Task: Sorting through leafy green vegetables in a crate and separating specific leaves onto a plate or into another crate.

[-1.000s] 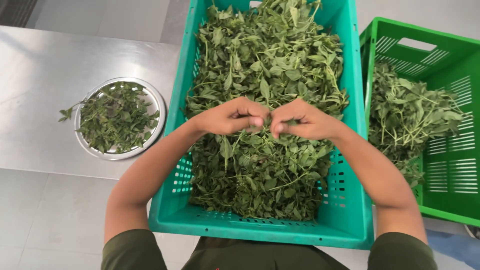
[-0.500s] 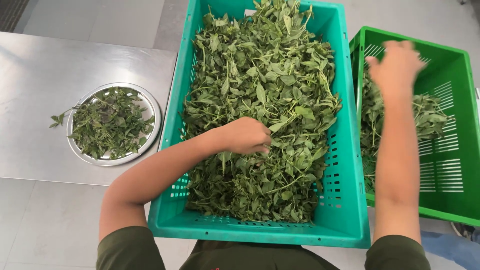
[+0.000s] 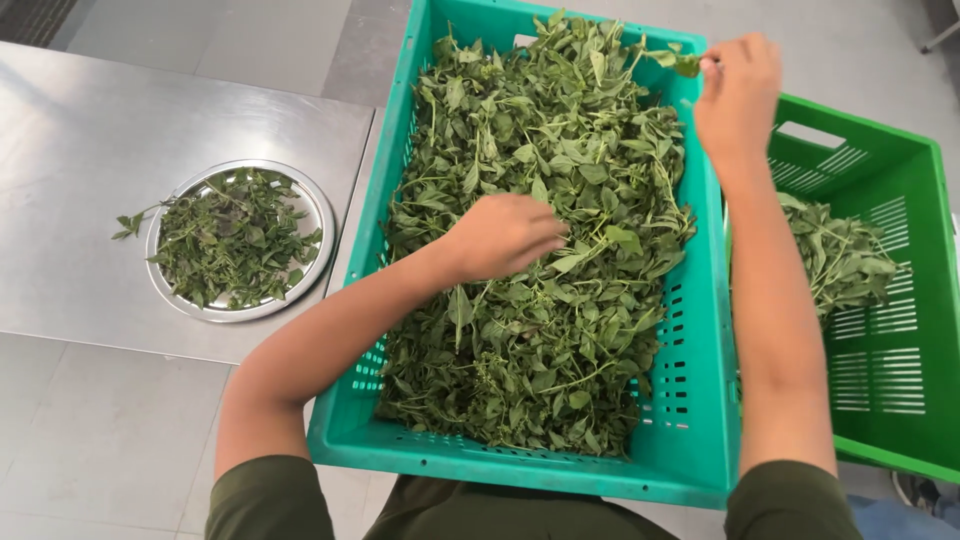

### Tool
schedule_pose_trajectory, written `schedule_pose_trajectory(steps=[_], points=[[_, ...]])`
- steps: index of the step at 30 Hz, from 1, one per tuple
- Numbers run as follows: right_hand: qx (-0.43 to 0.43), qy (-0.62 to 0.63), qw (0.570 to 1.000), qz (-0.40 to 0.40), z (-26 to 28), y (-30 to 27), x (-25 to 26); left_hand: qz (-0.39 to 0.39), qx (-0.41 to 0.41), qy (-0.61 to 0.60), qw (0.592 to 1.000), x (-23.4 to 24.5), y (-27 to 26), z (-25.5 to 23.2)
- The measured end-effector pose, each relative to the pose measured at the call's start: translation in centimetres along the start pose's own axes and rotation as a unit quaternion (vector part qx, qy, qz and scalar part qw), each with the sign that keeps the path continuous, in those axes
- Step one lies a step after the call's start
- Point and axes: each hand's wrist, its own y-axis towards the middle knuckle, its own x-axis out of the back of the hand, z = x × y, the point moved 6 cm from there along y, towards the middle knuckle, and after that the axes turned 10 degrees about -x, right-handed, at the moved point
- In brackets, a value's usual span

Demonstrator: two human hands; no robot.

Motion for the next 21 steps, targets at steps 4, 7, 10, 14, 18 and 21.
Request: schedule_pose_trajectory(steps=[4, 7, 10, 14, 18, 21], points=[[0.027, 0.146, 0.989, -0.003, 8.9, -2.5, 9.1, -0.115, 0.1, -0.077, 0.985, 3.0, 0.6, 0.5], [0.034, 0.237, 0.968, 0.071, 11.9, -4.7, 12.0, -0.115, 0.188, -0.148, 0.964, 2.8, 0.1, 1.4], [0.081, 0.156, 0.984, -0.005, 10.5, -5.7, 15.3, -0.103, 0.164, -0.112, 0.975, 2.3, -0.3, 1.3], [0.013, 0.011, 0.993, -0.117, -3.5, -7.4, 15.1, -0.088, 0.15, -0.085, 0.981, 1.9, -0.3, 1.5], [-0.115, 0.074, 0.982, -0.127, -11.0, -8.4, 14.6, -0.085, 0.173, -0.08, 0.978, 1.6, -0.5, 2.3], [-0.101, 0.081, 0.987, -0.098, -3.6, -7.8, 16.8, -0.09, 0.213, -0.125, 0.965, 1.1, -0.6, 3.2]])
